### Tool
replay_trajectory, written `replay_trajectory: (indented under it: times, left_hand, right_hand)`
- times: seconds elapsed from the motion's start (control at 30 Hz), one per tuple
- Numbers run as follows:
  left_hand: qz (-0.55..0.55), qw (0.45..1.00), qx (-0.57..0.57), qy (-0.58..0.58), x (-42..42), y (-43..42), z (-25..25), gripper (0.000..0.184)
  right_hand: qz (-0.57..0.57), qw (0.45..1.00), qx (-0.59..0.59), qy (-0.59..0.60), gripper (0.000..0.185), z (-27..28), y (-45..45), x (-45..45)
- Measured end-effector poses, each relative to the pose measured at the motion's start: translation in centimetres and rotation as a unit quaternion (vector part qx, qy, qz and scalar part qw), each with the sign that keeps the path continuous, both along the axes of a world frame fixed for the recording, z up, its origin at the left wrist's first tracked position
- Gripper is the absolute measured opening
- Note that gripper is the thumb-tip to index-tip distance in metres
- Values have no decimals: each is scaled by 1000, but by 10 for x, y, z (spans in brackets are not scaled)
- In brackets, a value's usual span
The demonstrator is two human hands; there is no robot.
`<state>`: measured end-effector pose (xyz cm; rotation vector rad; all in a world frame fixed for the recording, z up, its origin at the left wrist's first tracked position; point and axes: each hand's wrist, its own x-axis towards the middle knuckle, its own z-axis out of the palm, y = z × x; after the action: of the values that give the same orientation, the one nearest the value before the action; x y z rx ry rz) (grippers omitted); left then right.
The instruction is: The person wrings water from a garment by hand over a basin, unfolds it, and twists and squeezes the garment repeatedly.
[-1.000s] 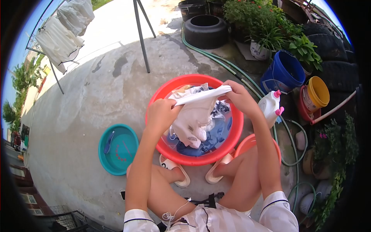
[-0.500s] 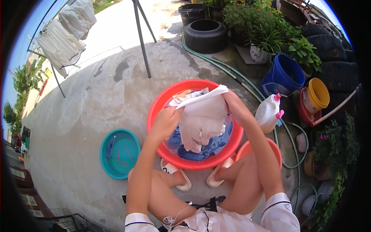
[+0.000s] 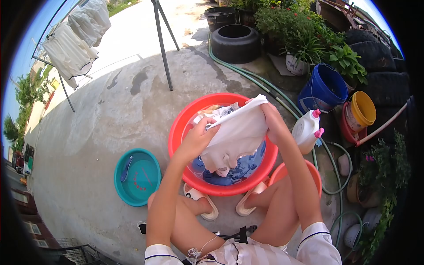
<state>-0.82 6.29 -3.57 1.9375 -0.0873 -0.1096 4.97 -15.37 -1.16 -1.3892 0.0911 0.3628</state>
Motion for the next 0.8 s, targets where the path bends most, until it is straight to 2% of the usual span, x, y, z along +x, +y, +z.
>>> replay_trajectory:
  times: [0.1, 0.2, 0.3, 0.4, 0.5, 0.63, 0.8]
  left_hand:
    - [-43, 992, -18, 115, -1, 7, 8, 45]
    - [-41, 985, 51, 158, 2, 13, 5, 49]
    - [-20, 999, -10, 44, -3, 11, 1, 47]
    - [-24, 999, -42, 21, 0, 12, -2, 46]
    - [-24, 996, -63, 63, -2, 9, 11, 47]
    - [-24, 995, -80, 50, -3, 6, 6, 56]
    - [-36, 995, -77, 54, 1, 6, 4, 57]
  right_hand:
    - [25, 997, -61, -34, 40, -6, -3, 1]
    - [62, 986, -142, -61, 52, -2, -5, -3]
    - [111, 969, -209, -74, 57, -5, -10, 2]
    - [123, 962, -225, -92, 61, -10, -11, 3]
    - [108, 961, -233, -106, 66, -12, -9, 3]
    - [110, 963, -237, -61, 72, -8, -8, 2]
    - [112, 964, -222, -92, 75, -20, -12, 4]
